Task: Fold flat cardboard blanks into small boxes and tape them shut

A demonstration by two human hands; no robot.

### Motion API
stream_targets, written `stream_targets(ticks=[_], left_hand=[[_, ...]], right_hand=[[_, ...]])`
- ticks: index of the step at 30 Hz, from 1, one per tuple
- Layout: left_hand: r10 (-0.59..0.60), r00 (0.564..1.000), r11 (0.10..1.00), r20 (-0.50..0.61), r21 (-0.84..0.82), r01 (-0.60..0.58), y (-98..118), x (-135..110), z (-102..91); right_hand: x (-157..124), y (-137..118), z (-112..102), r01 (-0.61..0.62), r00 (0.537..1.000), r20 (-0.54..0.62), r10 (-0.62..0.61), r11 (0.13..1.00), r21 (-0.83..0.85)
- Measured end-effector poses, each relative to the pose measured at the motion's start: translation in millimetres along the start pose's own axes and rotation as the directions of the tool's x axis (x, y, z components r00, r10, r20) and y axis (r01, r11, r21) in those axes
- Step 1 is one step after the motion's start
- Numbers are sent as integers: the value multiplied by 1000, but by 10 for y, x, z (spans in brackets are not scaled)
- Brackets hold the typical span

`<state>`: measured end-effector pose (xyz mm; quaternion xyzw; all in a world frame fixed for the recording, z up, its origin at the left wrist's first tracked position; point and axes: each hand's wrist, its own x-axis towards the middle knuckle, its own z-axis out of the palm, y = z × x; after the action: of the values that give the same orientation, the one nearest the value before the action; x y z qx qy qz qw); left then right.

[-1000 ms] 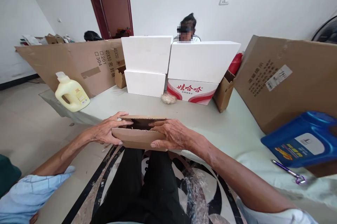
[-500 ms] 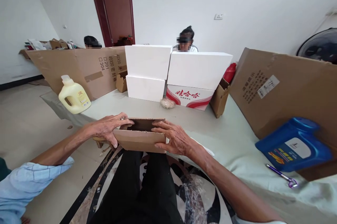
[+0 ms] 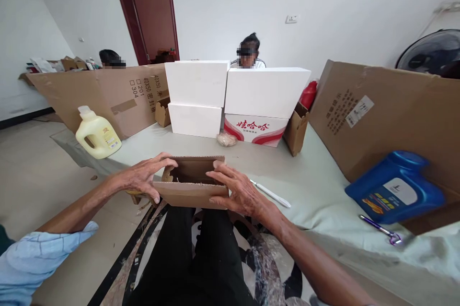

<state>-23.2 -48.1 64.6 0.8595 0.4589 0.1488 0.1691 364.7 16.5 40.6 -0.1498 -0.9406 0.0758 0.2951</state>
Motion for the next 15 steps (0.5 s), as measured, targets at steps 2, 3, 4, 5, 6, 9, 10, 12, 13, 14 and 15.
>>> stream_targets(ticks=[2, 3, 4, 5, 6, 9, 10, 12, 13, 14, 15], left_hand=[[8, 996, 998, -88, -58, -13, -27, -13, 63], [4, 991, 996, -132, -84, -15, -48, -16, 103], [-10, 985, 993, -173, -114, -10, -72, -16, 148], [-34, 977, 989, -210, -151, 2, -93, -15, 195], [-65, 967, 981, -247, -191, 17, -111, -12, 245], [-157, 914, 956, -374, -289, 46, -132, 6, 388], [-180, 888, 950, -423, -308, 45, -131, 17, 432], [-229, 818, 939, -528, -341, 43, -132, 49, 516], [-259, 773, 932, -579, -359, 43, -136, 73, 556], [-292, 721, 925, -628, -377, 46, -146, 101, 598], [-326, 665, 918, -672, -392, 54, -159, 133, 640]], right_hand=[[-94, 8, 66, -46, 987, -151, 58, 996, 78], [-125, 8, 102, -67, 970, -225, 91, 991, 112], [-147, 6, 141, -86, 946, -299, 124, 987, 139], [-164, 3, 185, -106, 914, -372, 158, 982, 158], [-180, 0, 235, -131, 875, -442, 197, 976, 176], [-229, -11, 409, -207, 739, -594, 319, 946, 251], [-247, -16, 470, -234, 696, -619, 363, 930, 283], [-284, -30, 587, -278, 618, -641, 454, 890, 362], [-302, -37, 639, -294, 588, -632, 505, 861, 415], [-320, -43, 684, -310, 567, -608, 556, 828, 467], [-341, -48, 723, -329, 556, -575, 600, 794, 511]])
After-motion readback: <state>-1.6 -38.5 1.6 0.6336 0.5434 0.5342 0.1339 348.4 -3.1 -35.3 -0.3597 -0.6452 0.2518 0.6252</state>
